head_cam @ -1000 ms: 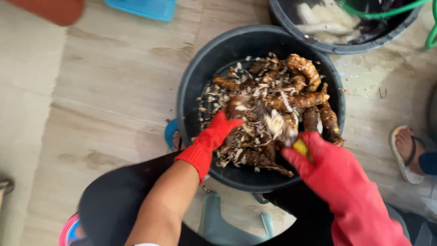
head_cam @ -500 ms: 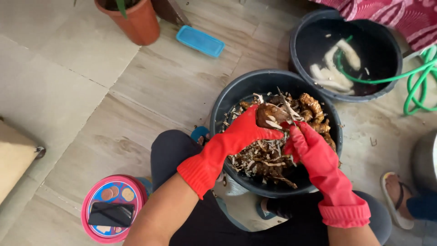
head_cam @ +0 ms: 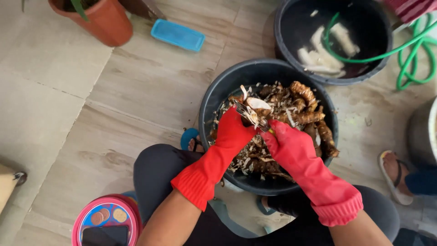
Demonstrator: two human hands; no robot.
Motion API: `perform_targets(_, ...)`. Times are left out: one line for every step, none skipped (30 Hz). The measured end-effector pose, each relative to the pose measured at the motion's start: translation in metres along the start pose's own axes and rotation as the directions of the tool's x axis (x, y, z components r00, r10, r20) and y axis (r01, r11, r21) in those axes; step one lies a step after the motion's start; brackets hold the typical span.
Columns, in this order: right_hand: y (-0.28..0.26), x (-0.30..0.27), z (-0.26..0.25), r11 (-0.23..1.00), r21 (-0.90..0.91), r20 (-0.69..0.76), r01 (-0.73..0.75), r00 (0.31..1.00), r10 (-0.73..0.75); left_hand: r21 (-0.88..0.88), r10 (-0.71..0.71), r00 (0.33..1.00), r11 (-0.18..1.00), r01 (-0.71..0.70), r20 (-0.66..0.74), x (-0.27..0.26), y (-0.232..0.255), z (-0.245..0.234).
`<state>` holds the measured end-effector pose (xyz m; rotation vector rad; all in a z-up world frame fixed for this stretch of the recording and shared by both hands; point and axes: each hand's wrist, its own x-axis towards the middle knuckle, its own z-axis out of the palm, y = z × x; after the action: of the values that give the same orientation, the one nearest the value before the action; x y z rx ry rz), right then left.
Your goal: Peeling root vegetables using a hand peeler over a collection bucket
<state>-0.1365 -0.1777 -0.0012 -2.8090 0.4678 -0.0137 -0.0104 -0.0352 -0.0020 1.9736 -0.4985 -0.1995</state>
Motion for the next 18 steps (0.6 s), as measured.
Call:
perform_targets(0.006, -0.001, 0.01, 1.0, 0.005, -0.023, 0.019, 1.0, -0.019, -0.018, -0.057, 0.998, 0.998, 0.057, -0.012, 0.001, -0.017, 0.011)
perform_targets(0.006, -0.002, 0.017, 1.0, 0.014, -0.01, 0.01, 1.0, -0.01, -0.011, -0.069, 0.998, 0.998, 0.069, 0.0, 0.0, -0.013, 0.002)
perform_targets(0.006, -0.004, 0.022, 1.0, 0.027, -0.005, -0.005, 1.0, 0.005, 0.071, -0.107, 0.994, 0.992, 0.109, -0.028, -0.001, -0.008, -0.006)
perform_targets(0.007, -0.005, 0.025, 0.999, 0.035, -0.009, -0.021, 1.0, 0.021, 0.147, -0.134, 0.989, 0.979, 0.141, -0.057, 0.0, -0.001, -0.013)
perform_targets(0.005, -0.006, 0.025, 0.999, 0.039, -0.003, -0.031, 1.0, 0.031, 0.151, -0.138, 0.989, 0.978, 0.144, -0.046, 0.0, -0.013, -0.011)
perform_targets(0.002, -0.005, 0.025, 0.999, 0.037, -0.007, -0.019, 1.0, 0.019, 0.239, -0.124, 0.989, 0.961, 0.138, -0.075, 0.001, -0.024, -0.009)
perform_targets(-0.001, -0.005, 0.024, 0.999, 0.034, -0.011, -0.008, 1.0, 0.008, 0.325, -0.106, 0.989, 0.936, 0.134, -0.101, 0.002, -0.035, -0.009)
perform_targets(-0.002, -0.002, 0.027, 0.999, 0.041, -0.008, -0.011, 1.0, 0.012, 0.331, -0.108, 0.989, 0.934, 0.135, -0.097, 0.001, -0.042, -0.006)
perform_targets(-0.002, 0.0, 0.03, 0.999, 0.046, -0.02, -0.003, 1.0, 0.004, 0.331, -0.108, 0.989, 0.934, 0.135, -0.098, 0.0, -0.048, -0.004)
perform_targets(-0.002, 0.002, 0.032, 0.999, 0.047, -0.035, 0.003, 0.999, -0.001, 0.328, -0.105, 0.99, 0.935, 0.131, -0.097, 0.0, -0.054, 0.001)
perform_targets(-0.002, 0.002, 0.035, 0.999, 0.05, -0.036, -0.003, 0.999, 0.005, 0.33, -0.103, 0.991, 0.935, 0.127, -0.09, -0.002, -0.057, 0.002)
perform_targets(-0.002, 0.001, 0.037, 1.0, 0.024, -0.049, 0.006, 0.999, -0.005, 0.32, -0.068, 0.991, 0.942, 0.102, -0.116, -0.004, -0.06, 0.003)
perform_targets(-0.002, 0.001, 0.039, 1.0, -0.001, -0.061, 0.015, 0.998, -0.015, 0.31, -0.033, 0.989, 0.948, 0.076, -0.142, -0.006, -0.062, 0.004)
perform_targets(0.0, 0.001, 0.037, 1.0, 0.001, -0.059, 0.013, 0.998, -0.013, 0.312, -0.033, 0.99, 0.947, 0.076, -0.139, -0.007, -0.066, 0.008)
perform_targets(0.002, 0.001, 0.035, 0.999, 0.034, 0.014, -0.041, 0.999, 0.04, 0.302, 0.003, 0.988, 0.952, 0.044, -0.152, -0.007, -0.069, 0.011)
perform_targets(0.004, 0.0, 0.033, 0.993, 0.064, 0.089, -0.098, 0.992, 0.092, 0.292, 0.039, 0.986, 0.956, 0.011, -0.164, -0.009, -0.073, 0.014)
perform_targets(-0.001, 0.003, 0.028, 0.993, 0.067, 0.09, -0.102, 0.991, 0.096, 0.294, 0.039, 0.986, 0.956, 0.01, -0.159, -0.008, -0.069, 0.01)
perform_targets(-0.004, 0.005, 0.022, 0.986, 0.086, 0.133, -0.146, 0.982, 0.134, 0.3, 0.004, 0.992, 0.953, 0.034, -0.125, -0.007, -0.065, 0.007)
